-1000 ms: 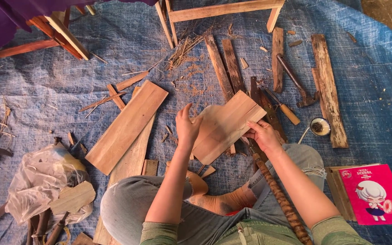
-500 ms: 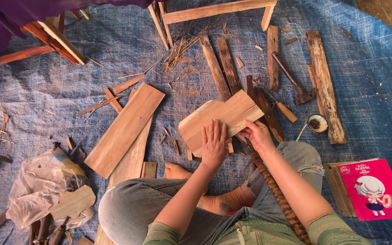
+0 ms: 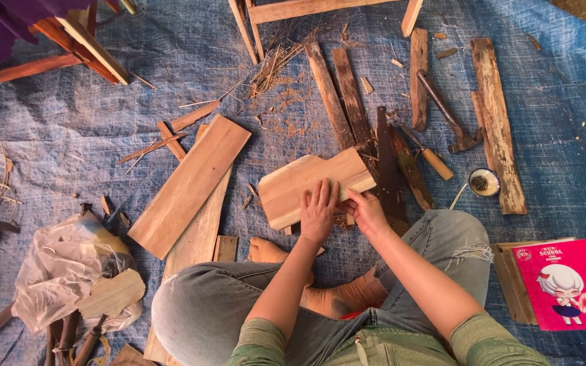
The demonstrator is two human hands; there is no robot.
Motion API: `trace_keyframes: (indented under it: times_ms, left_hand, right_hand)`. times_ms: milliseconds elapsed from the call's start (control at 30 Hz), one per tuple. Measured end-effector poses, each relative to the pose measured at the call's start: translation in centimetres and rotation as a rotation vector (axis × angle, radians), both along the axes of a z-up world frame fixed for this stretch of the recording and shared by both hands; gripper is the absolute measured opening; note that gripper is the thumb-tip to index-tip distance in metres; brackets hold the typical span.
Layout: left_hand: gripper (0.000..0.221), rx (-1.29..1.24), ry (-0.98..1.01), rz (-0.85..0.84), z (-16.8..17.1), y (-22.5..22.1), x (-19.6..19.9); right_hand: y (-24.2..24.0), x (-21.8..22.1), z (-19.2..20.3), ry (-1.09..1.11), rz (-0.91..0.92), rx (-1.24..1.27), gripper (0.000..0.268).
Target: A person uses a drawknife to shave and shape the edges of a wooden board while sitting on a tarp.
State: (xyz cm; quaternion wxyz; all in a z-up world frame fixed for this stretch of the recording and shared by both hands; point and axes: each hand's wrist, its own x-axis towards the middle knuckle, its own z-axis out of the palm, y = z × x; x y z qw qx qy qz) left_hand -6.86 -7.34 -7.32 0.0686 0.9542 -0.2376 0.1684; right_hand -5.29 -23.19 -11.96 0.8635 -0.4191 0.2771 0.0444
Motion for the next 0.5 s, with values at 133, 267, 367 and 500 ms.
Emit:
trace_keyframes:
  times_ms: [133, 267, 367, 500]
  left_hand:
    - [0.067, -0.010, 0.025, 0.002, -2.5, 1.0, 0.2]
    - [0.065, -0.033, 0.055, 0.028, -5.3, 1.8, 0.2]
    - [0.059, -0.036, 0.094, 0.026, -6.5, 2.5, 0.2]
    - [0.056, -0.036, 0.153, 0.016, -8.3, 2.8, 0.4]
  right_hand:
    - [1.6, -0.4, 0.5, 0.056, 0.006, 0.015, 0.029]
    - [2.8, -0.1, -1.2, 0.122, 0.006, -0.004, 0.039]
    - [3.0, 0.2, -4.8, 0.168, 0.015, -0.014, 0.043]
    - [2.8, 0.3, -8.5, 0.226, 0.046, -0.038, 0.046]
